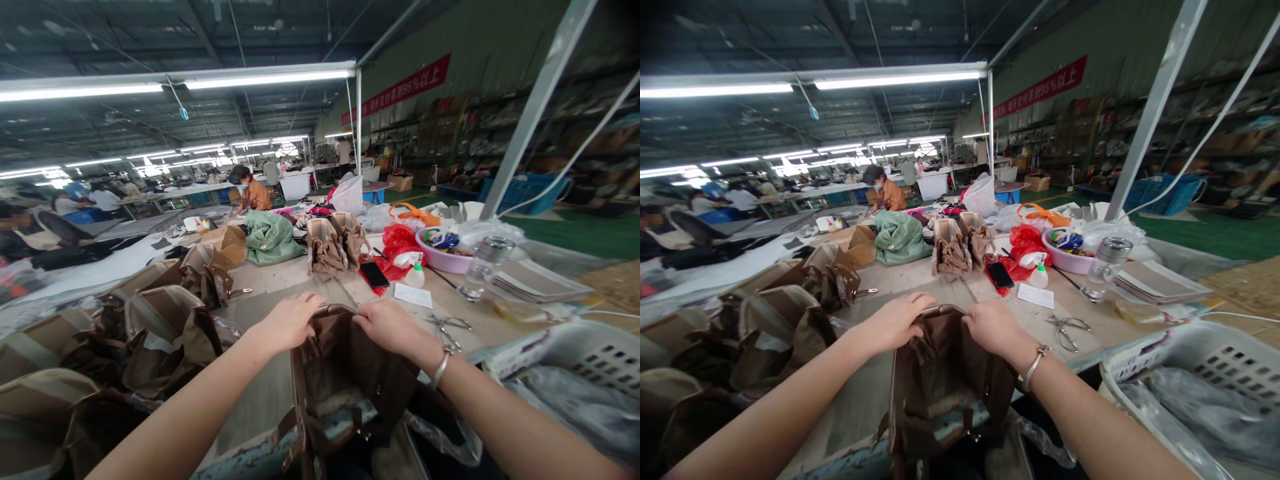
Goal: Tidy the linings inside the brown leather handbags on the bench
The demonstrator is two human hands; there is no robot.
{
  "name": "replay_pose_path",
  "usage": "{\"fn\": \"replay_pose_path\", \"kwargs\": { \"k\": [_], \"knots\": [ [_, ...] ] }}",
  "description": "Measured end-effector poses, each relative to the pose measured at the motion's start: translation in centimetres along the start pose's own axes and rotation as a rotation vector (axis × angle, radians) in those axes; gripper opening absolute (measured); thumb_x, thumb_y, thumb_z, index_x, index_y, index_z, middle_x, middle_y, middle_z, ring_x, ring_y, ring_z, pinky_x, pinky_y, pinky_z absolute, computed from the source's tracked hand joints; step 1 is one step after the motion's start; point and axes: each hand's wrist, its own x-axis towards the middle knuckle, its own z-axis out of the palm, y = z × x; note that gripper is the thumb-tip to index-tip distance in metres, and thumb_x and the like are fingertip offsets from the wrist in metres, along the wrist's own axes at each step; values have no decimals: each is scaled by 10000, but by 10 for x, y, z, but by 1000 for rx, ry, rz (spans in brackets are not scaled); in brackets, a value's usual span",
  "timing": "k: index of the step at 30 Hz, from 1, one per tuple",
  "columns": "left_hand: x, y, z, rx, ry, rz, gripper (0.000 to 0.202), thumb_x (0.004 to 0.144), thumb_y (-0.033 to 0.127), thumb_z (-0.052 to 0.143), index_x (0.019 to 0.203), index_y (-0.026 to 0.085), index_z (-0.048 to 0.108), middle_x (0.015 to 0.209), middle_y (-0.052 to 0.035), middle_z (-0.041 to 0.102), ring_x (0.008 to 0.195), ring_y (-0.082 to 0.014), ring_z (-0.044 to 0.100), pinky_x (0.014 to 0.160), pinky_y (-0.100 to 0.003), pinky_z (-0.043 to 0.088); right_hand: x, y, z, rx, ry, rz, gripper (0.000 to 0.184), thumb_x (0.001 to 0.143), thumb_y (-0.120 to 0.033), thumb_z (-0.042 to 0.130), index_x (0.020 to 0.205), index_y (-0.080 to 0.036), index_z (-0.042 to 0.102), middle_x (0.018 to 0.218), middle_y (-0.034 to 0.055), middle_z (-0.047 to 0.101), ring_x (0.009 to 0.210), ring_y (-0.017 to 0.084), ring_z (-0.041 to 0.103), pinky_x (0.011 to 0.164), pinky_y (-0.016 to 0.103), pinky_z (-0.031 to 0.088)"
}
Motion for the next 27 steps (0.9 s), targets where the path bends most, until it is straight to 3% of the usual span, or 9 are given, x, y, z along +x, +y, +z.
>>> {"fn": "replay_pose_path", "kwargs": {
  "k": [3, 5, 9, 17, 22, 27],
  "knots": [
    [13, 19, 8, -22, 74, 69, 328, 724, 365, 619, 1006, 219, 540, 1109, -43, 553, 1002, -206, 530, 860, -298, 400, -5, 5, 7, 8, 30, 34, 349, 859, -388, 396, 723, -194, 653, 708, 64, 672, 680, 178, 604, 602, 252, 370],
    [21, 26, 16, -29, 87, 54, 216, 787, 375, 543, 911, 202, 580, 1002, -44, 594, 934, -189, 553, 826, -289, 412, -8, 7, 11, 9, 42, 51, 355, 865, -389, 384, 723, -199, 647, 715, 62, 671, 686, 178, 601, 609, 255, 366],
    [33, 23, 25, -22, 104, 3, 238, 852, 356, 436, 809, 194, 606, 845, -43, 627, 820, -171, 579, 741, -269, 429, -12, 8, 14, 32, 34, 84, 391, 876, -419, 351, 727, -197, 636, 743, 63, 671, 696, 173, 597, 608, 257, 349],
    [34, 19, 26, 66, 112, -48, 295, 866, 397, 382, 832, 178, 577, 854, -58, 628, 806, -187, 594, 709, -284, 448, -13, 11, 14, 263, -42, 42, 463, 816, -578, 378, 768, -191, 629, 659, 29, 638, 599, 140, 547, 522, 242, 288],
    [29, 21, 25, 108, 97, -41, 296, 884, 376, 347, 885, 159, 548, 863, -80, 616, 791, -194, 601, 701, -298, 456, -5, 6, 9, 254, -53, -15, 366, 806, -523, 439, 843, -214, 631, 727, 28, 652, 647, 146, 557, 572, 234, 315],
    [26, 19, 23, 125, 95, -28, 288, 890, 357, 339, 904, 148, 536, 848, -84, 609, 778, -201, 605, 680, -300, 465, 9, -2, 6, 178, -53, -21, 364, 822, -496, 426, 779, -213, 650, 702, 30, 657, 636, 148, 561, 574, 238, 318]
  ]
}}
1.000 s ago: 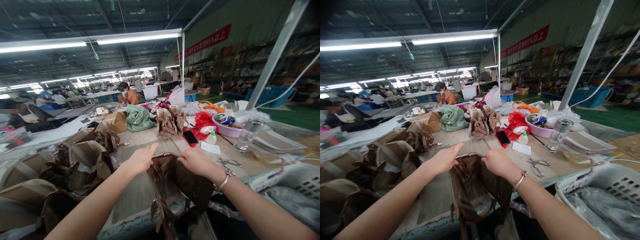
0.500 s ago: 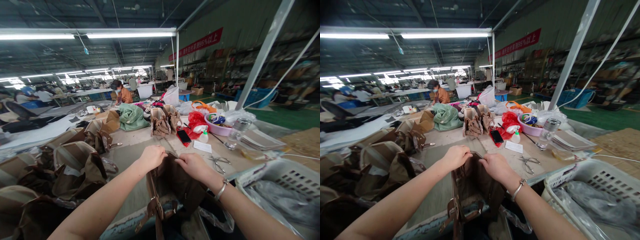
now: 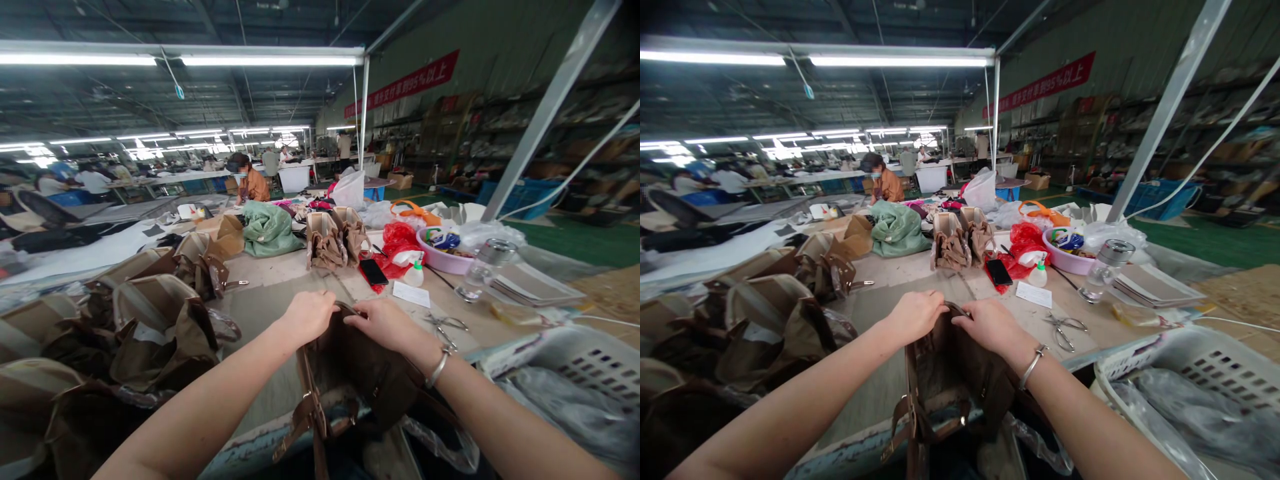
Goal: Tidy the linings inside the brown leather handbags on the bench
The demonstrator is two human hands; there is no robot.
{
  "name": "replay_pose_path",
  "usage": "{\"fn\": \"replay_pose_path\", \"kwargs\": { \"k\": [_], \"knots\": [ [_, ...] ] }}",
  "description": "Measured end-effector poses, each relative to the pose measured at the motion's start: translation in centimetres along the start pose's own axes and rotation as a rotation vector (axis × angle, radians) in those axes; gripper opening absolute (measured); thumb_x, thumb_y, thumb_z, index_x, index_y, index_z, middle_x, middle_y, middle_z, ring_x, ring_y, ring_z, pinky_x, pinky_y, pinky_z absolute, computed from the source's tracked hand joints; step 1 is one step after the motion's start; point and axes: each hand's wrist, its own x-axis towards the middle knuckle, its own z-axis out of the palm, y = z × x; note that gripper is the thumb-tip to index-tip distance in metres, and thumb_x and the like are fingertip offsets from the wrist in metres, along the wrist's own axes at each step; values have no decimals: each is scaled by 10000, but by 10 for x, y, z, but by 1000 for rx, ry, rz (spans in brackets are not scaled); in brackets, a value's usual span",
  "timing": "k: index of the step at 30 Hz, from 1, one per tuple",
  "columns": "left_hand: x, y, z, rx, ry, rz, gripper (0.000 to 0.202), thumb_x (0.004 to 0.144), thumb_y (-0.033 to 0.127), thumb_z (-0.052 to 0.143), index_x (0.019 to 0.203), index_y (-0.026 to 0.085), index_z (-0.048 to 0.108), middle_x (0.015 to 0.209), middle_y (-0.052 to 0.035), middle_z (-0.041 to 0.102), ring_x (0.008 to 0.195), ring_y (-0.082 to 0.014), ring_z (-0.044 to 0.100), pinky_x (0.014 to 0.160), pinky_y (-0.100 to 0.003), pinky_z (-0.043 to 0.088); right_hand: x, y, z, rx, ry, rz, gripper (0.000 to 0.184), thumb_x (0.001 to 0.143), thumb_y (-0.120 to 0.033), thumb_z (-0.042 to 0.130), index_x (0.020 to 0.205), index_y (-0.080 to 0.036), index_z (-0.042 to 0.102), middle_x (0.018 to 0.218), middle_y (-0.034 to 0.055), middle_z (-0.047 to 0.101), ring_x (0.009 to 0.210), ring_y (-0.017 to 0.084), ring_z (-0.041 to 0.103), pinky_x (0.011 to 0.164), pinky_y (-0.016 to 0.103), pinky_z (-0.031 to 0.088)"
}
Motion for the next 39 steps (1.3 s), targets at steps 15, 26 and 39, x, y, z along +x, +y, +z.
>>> {"fn": "replay_pose_path", "kwargs": {
  "k": [15, 26, 39],
  "knots": [
    [7, 5, 5, -33, 20, -59, 270, 886, 328, 339, 898, 146, 538, 841, -97, 614, 764, -222, 613, 659, -332, 476, 10, -5, 9, -128, 44, 61, 385, 860, -439, 376, 769, -216, 676, 783, 49, 687, 711, 158, 592, 614, 244, 350],
    [9, 7, 7, -64, 14, -110, 259, 877, 333, 353, 893, 159, 544, 855, -91, 617, 772, -214, 612, 672, -325, 473, 10, -3, 3, 42, 1, 5, 384, 826, -504, 403, 825, -219, 660, 724, 21, 668, 644, 143, 572, 549, 231, 321],
    [-8, -5, 3, -223, 76, -162, 600, 683, 484, 613, 1153, 192, 381, 1141, -89, 523, 933, -235, 577, 763, -321, 456, 21, -9, 3, -200, 13, 94, 398, 869, -389, 336, 773, -195, 669, 777, 71, 682, 725, 168, 605, 618, 245, 372]
  ]
}}
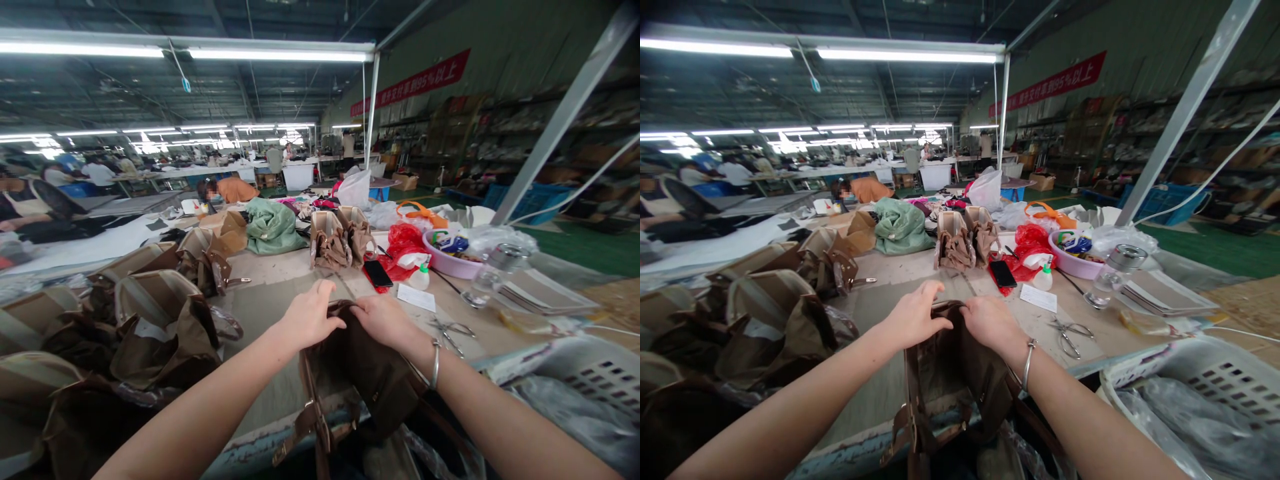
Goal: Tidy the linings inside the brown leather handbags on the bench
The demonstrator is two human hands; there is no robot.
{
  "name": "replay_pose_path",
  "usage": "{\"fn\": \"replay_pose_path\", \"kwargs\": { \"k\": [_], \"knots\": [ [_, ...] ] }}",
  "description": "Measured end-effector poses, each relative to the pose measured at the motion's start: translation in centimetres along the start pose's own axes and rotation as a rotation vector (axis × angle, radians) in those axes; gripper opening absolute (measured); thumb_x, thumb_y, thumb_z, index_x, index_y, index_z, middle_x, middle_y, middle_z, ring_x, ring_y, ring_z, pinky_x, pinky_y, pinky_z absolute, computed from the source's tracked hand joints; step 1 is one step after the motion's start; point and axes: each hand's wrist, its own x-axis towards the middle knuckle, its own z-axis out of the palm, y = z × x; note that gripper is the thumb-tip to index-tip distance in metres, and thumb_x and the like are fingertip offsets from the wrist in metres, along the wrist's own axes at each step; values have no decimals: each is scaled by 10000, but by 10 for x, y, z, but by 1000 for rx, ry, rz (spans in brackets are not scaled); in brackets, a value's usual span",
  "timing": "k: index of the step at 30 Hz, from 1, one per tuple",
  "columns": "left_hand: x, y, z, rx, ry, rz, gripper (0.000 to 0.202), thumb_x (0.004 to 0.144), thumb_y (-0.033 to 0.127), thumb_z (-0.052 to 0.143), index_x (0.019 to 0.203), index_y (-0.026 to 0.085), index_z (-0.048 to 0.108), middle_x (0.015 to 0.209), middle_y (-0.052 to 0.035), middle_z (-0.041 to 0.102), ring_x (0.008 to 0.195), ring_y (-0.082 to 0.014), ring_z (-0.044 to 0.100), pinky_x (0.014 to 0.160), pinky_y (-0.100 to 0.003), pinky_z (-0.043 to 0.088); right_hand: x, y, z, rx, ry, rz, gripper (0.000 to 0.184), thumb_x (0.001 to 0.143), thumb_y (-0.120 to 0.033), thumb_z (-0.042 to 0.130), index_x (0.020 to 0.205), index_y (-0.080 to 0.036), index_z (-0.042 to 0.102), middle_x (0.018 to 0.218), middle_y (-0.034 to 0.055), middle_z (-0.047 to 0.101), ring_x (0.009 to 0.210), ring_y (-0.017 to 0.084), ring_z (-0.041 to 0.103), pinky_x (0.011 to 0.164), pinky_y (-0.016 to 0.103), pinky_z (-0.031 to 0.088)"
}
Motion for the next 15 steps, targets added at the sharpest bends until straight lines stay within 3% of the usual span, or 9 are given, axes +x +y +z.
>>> {"fn": "replay_pose_path", "kwargs": {
  "k": [2, 6, 9, 15],
  "knots": [
    [-6, -8, -1, 14, -48, -6, 751, 654, 445, 650, 1258, 207, 271, 1183, -105, 512, 966, -256, 571, 771, -327, 451, -1, 0, 0, 10, -12, 13, 400, 867, -402, 343, 777, -191, 671, 790, 78, 682, 748, 170, 606, 633, 242, 378],
    [-8, -29, -4, 105, -157, 79, 730, 719, 212, 576, 1323, 209, 168, 1059, -92, 597, 930, -245, 593, 778, -327, 443, 0, -2, 1, 55, -16, -12, 397, 865, -389, 344, 767, -190, 674, 808, 83, 683, 760, 175, 606, 649, 249, 381],
    [-2, -37, -12, 110, -120, 190, 653, 713, 148, 558, 1284, 218, 248, 1148, -82, 541, 1003, -216, 555, 851, -310, 414, -1, -4, 2, 92, -14, 2, 409, 869, -382, 328, 752, -190, 670, 788, 80, 681, 749, 177, 604, 636, 252, 376],
    [3, -31, -13, 0, -72, 342, 294, 769, 270, 568, 1048, 228, 485, 1099, -28, 525, 934, -161, 554, 808, -262, 426, -5, -10, 0, 104, 6, 34, 401, 875, -368, 321, 770, -190, 665, 782, 77, 678, 748, 180, 603, 639, 257, 373]
  ]
}}
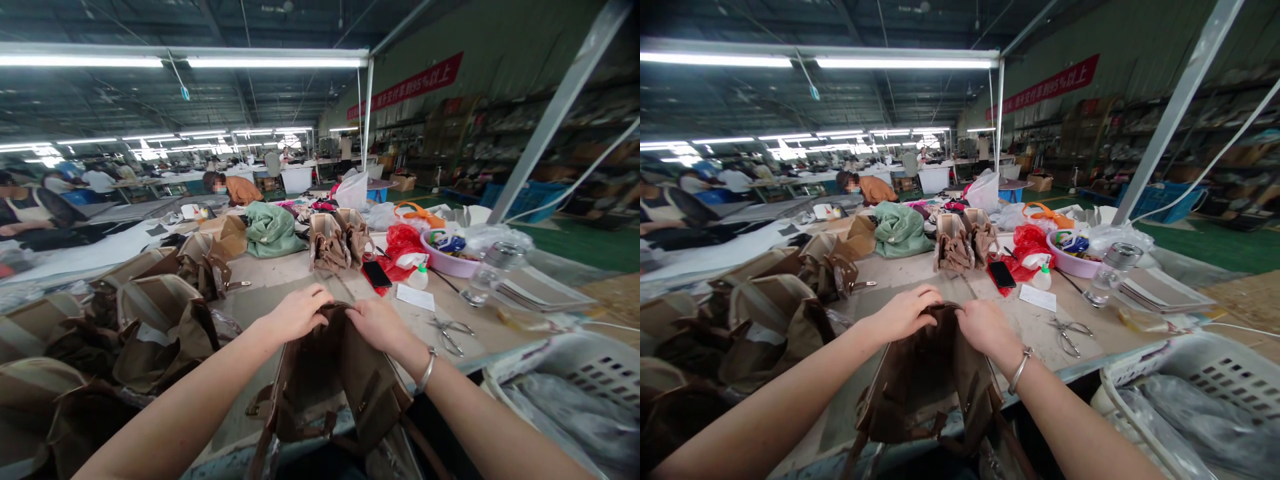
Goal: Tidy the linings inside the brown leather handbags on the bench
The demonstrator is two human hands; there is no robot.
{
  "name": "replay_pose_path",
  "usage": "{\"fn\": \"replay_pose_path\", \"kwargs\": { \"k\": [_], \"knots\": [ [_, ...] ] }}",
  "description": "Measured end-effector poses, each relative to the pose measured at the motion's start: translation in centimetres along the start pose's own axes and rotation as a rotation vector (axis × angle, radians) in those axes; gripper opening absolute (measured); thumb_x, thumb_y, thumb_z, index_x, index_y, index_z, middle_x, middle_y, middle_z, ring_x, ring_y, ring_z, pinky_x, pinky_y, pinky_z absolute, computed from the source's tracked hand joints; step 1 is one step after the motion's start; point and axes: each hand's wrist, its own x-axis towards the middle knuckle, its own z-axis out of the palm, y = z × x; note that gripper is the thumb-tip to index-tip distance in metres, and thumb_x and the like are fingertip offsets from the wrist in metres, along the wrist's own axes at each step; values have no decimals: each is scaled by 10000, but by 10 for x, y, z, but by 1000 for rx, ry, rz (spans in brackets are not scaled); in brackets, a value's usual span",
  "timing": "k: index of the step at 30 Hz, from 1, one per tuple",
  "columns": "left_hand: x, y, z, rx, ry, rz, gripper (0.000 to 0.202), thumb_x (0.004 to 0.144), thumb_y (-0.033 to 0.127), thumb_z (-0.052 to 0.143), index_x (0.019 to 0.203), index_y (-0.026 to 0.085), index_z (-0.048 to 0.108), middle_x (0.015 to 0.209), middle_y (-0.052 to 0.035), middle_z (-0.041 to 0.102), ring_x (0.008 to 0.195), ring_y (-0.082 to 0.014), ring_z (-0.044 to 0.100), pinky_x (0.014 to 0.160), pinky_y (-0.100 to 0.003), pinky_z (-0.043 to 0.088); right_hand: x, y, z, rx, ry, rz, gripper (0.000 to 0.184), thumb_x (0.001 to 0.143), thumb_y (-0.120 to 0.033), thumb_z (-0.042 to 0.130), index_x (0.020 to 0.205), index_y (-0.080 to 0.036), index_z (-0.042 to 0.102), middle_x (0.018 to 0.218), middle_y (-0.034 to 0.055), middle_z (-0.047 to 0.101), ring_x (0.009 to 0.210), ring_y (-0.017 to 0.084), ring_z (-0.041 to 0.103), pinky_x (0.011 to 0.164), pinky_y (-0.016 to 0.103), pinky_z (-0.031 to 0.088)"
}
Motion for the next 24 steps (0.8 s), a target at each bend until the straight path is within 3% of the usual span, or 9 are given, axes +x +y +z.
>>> {"fn": "replay_pose_path", "kwargs": {
  "k": [3, 8, 11, 17, 24],
  "knots": [
    [3, 1, 7, -2, 15, -3, 178, 819, 341, 508, 916, 200, 557, 940, -26, 578, 852, -149, 564, 763, -254, 427, -2, -1, -1, 29, -12, 20, 388, 870, -389, 339, 808, -190, 666, 798, 72, 678, 773, 178, 605, 641, 249, 372],
    [7, -1, 13, 2, 65, -75, 218, 842, 342, 467, 785, 178, 600, 779, -27, 608, 747, -146, 567, 689, -246, 420, -4, 5, -4, 183, -2, -79, 338, 820, -462, 440, 1045, -278, 613, 919, 9, 678, 810, 162, 603, 656, 233, 374],
    [9, 3, 13, -4, 82, -136, 212, 824, 332, 488, 746, 179, 612, 752, -28, 611, 718, -145, 566, 669, -244, 418, 0, 6, -4, 196, -28, -103, 354, 799, -526, 445, 981, -298, 646, 841, -12, 686, 738, 153, 598, 588, 226, 357],
    [12, 9, 17, 13, 88, -177, 180, 799, 285, 497, 716, 177, 615, 738, -30, 618, 725, -154, 571, 661, -251, 416, 14, 0, -2, 45, -11, -127, 364, 829, -461, 417, 765, -236, 696, 745, 19, 686, 685, 153, 590, 570, 238, 337],
    [14, 6, 20, -7, 98, -179, 153, 778, 257, 511, 683, 177, 599, 721, -25, 608, 713, -152, 569, 647, -252, 416, 16, 0, 1, 12, -23, -101, 372, 830, -460, 422, 728, -222, 688, 718, 30, 685, 662, 147, 595, 548, 243, 324]
  ]
}}
